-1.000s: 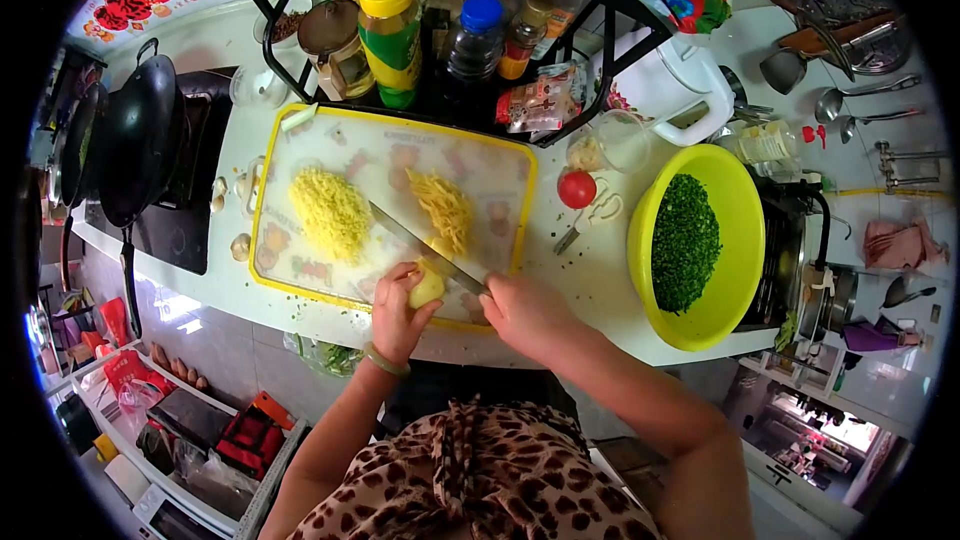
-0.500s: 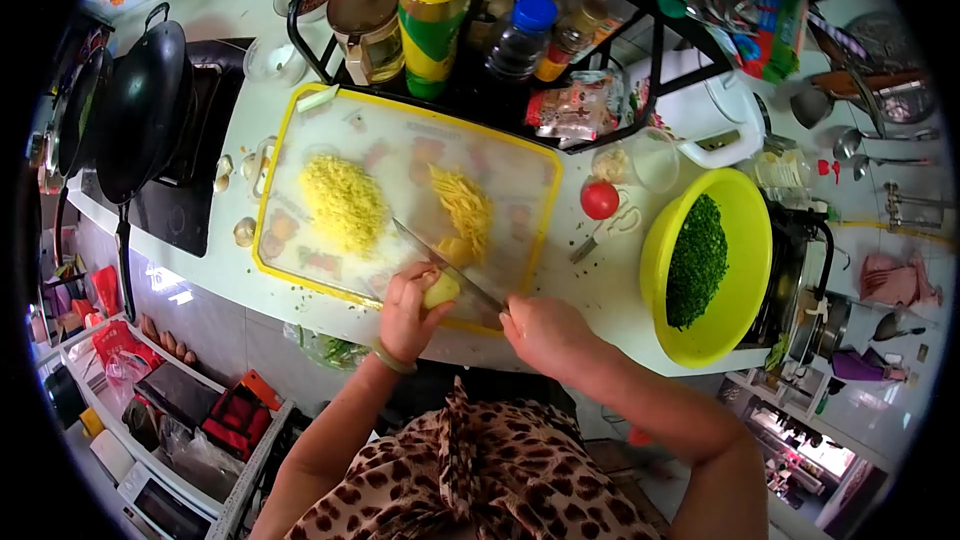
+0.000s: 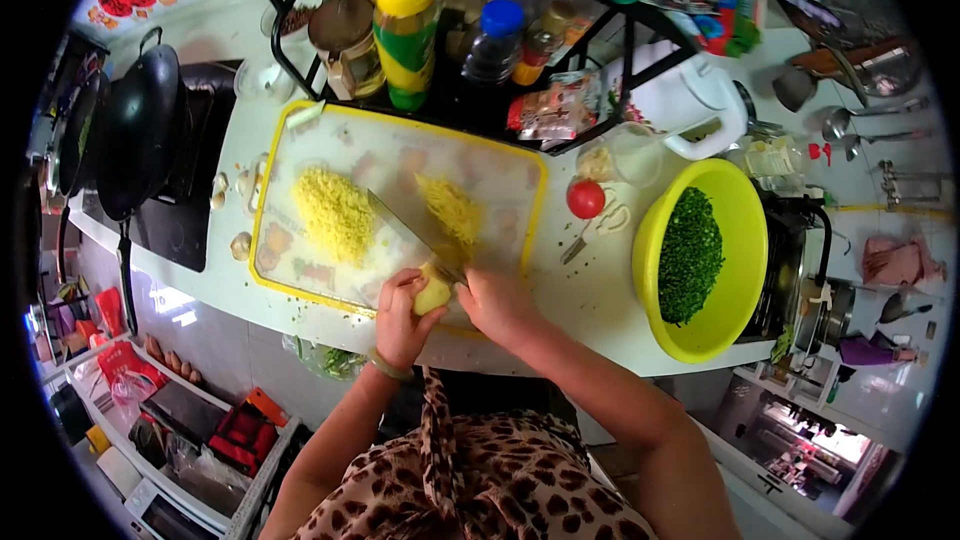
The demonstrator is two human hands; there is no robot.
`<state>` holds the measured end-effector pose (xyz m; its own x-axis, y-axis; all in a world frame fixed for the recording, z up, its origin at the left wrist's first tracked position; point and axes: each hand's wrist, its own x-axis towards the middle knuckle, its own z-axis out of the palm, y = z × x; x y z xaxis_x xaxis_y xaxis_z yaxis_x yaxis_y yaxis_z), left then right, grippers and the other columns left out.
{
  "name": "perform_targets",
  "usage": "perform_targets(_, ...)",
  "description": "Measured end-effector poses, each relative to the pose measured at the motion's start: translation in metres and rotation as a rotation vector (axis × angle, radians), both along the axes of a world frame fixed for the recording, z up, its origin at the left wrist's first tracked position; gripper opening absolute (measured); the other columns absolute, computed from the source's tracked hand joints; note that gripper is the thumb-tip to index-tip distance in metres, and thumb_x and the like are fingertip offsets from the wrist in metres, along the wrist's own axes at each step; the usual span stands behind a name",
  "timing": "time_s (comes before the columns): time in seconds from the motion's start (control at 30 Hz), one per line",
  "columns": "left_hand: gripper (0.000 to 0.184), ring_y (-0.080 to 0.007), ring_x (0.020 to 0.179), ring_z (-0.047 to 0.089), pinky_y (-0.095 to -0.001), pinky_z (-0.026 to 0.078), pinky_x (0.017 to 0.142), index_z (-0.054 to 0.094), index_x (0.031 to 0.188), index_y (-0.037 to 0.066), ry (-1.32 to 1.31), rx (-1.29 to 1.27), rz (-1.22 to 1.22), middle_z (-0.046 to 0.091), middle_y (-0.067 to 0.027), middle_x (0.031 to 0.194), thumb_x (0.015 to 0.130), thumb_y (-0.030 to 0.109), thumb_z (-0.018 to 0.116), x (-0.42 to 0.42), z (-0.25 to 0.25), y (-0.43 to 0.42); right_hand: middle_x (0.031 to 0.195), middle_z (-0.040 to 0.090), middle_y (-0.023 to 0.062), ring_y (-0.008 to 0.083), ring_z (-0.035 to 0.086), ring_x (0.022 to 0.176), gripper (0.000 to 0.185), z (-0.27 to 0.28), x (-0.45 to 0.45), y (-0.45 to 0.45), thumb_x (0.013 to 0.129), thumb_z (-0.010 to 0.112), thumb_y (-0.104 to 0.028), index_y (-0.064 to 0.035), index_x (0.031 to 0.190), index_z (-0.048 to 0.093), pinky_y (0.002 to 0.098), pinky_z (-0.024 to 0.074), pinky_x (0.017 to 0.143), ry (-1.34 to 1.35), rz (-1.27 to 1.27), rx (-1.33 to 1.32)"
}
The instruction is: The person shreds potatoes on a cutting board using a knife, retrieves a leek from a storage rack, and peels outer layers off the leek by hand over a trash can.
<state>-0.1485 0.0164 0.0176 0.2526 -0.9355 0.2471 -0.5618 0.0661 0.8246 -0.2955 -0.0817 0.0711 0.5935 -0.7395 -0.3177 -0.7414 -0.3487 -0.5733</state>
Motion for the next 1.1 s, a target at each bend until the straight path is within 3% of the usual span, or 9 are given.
perform_targets(0.03, 0.056, -0.0347, 0.100, 0.053, -0.0397, 0.046, 0.085, 0.053, 0.111, 0.004, 0.005, -0.013, 0.000, 0.054, -0.0167, 0.114, 0.062, 0.009, 0.080, 0.000, 0.001, 0.000, 0.068, 0.059, 0.0201, 0.0403, 0.059, 0.066, 0.019, 0.015, -0.001, -0.003, 0.088, 0.054, -0.019, -0.0002, 0.084, 0.053, 0.0485, 0.0456, 0.060, -0.006, -0.011, -0.013)
perform_targets(0.1, 0.055, -0.0350, 0.100, 0.053, -0.0398, 0.046, 0.085, 0.053, 0.110, 0.003, 0.001, -0.003, -0.015, 0.053, -0.0167, 0.114, 0.063, 0.009, 0.080, 0.000, 0.000, 0.002, 0.069, 0.060, 0.0201, 0.0397, 0.059, 0.067, 0.022, 0.047, -0.008, -0.006, 0.089, 0.053, -0.021, 0.0001, 0.082, 0.053, 0.0491, 0.0450, 0.061, -0.016, -0.078, 0.228)
perform_targets(0.17, 0.054, -0.0352, 0.101, 0.053, -0.0398, 0.046, 0.086, 0.053, 0.110, 0.003, -0.006, 0.008, -0.022, 0.053, -0.0167, 0.114, 0.063, 0.009, 0.080, 0.000, 0.001, 0.001, 0.070, 0.060, 0.0202, 0.0395, 0.059, 0.067, 0.023, 0.061, -0.019, -0.006, 0.090, 0.053, -0.022, 0.0001, 0.082, 0.053, 0.0490, 0.0449, 0.061, 0.032, -0.029, 0.218)
perform_targets(0.3, 0.053, -0.0356, 0.101, 0.053, -0.0400, 0.046, 0.086, 0.054, 0.110, 0.003, -0.026, 0.007, -0.014, 0.052, -0.0165, 0.114, 0.065, 0.011, 0.080, 0.000, 0.001, 0.002, 0.071, 0.060, 0.0197, 0.0391, 0.059, 0.067, 0.025, 0.071, -0.034, -0.003, 0.090, 0.052, -0.023, -0.0002, 0.082, 0.053, 0.0486, 0.0449, 0.062, 0.179, 0.076, 0.208)
perform_targets(0.57, 0.051, -0.0353, 0.102, 0.052, -0.0398, 0.046, 0.086, 0.054, 0.110, 0.004, 0.004, 0.039, -0.015, 0.052, -0.0166, 0.114, 0.066, 0.013, 0.079, 0.002, -0.001, 0.002, 0.069, 0.059, 0.0191, 0.0400, 0.058, 0.067, 0.025, 0.077, -0.036, -0.006, 0.090, 0.052, -0.023, -0.0002, 0.081, 0.053, 0.0488, 0.0451, 0.062, 0.232, 0.099, 0.259)
perform_targets(0.73, 0.051, -0.0340, 0.100, 0.053, -0.0398, 0.046, 0.085, 0.054, 0.110, 0.005, -0.021, 0.020, -0.039, 0.054, -0.0142, 0.113, 0.065, 0.010, 0.078, 0.002, 0.001, 0.000, 0.068, 0.059, 0.0197, 0.0406, 0.059, 0.067, 0.024, 0.070, -0.025, -0.016, 0.090, 0.052, -0.023, -0.0003, 0.081, 0.054, 0.0495, 0.0454, 0.062, 0.279, 0.118, 0.346)
perform_targets(0.93, 0.050, -0.0339, 0.099, 0.053, -0.0399, 0.046, 0.084, 0.054, 0.109, 0.005, 0.052, 0.040, -0.024, 0.055, -0.0134, 0.113, 0.065, 0.009, 0.077, 0.003, 0.001, -0.003, 0.069, 0.059, 0.0212, 0.0420, 0.058, 0.067, 0.023, 0.041, -0.005, -0.013, 0.090, 0.052, -0.022, -0.0006, 0.083, 0.053, 0.0503, 0.0457, 0.062, 0.253, 0.164, 0.233)
perform_targets(1.03, 0.049, -0.0339, 0.100, 0.053, -0.0400, 0.046, 0.085, 0.054, 0.109, 0.005, 0.061, 0.068, -0.025, 0.055, -0.0134, 0.114, 0.066, 0.009, 0.077, 0.004, 0.003, -0.004, 0.069, 0.059, 0.0212, 0.0421, 0.058, 0.066, 0.022, 0.017, 0.007, -0.006, 0.090, 0.052, -0.022, -0.0011, 0.083, 0.054, 0.0501, 0.0458, 0.061, 0.259, 0.111, 0.201)
perform_targets(1.1, 0.049, -0.0340, 0.100, 0.053, -0.0401, 0.046, 0.085, 0.053, 0.109, 0.004, 0.078, 0.080, -0.020, 0.055, -0.0138, 0.114, 0.066, 0.010, 0.077, 0.003, -0.002, -0.003, 0.068, 0.059, 0.0229, 0.0432, 0.058, 0.066, 0.023, -0.004, 0.011, -0.001, 0.089, 0.055, -0.023, -0.0003, 0.086, 0.054, 0.0499, 0.0452, 0.059, 0.094, -0.024, 0.120)
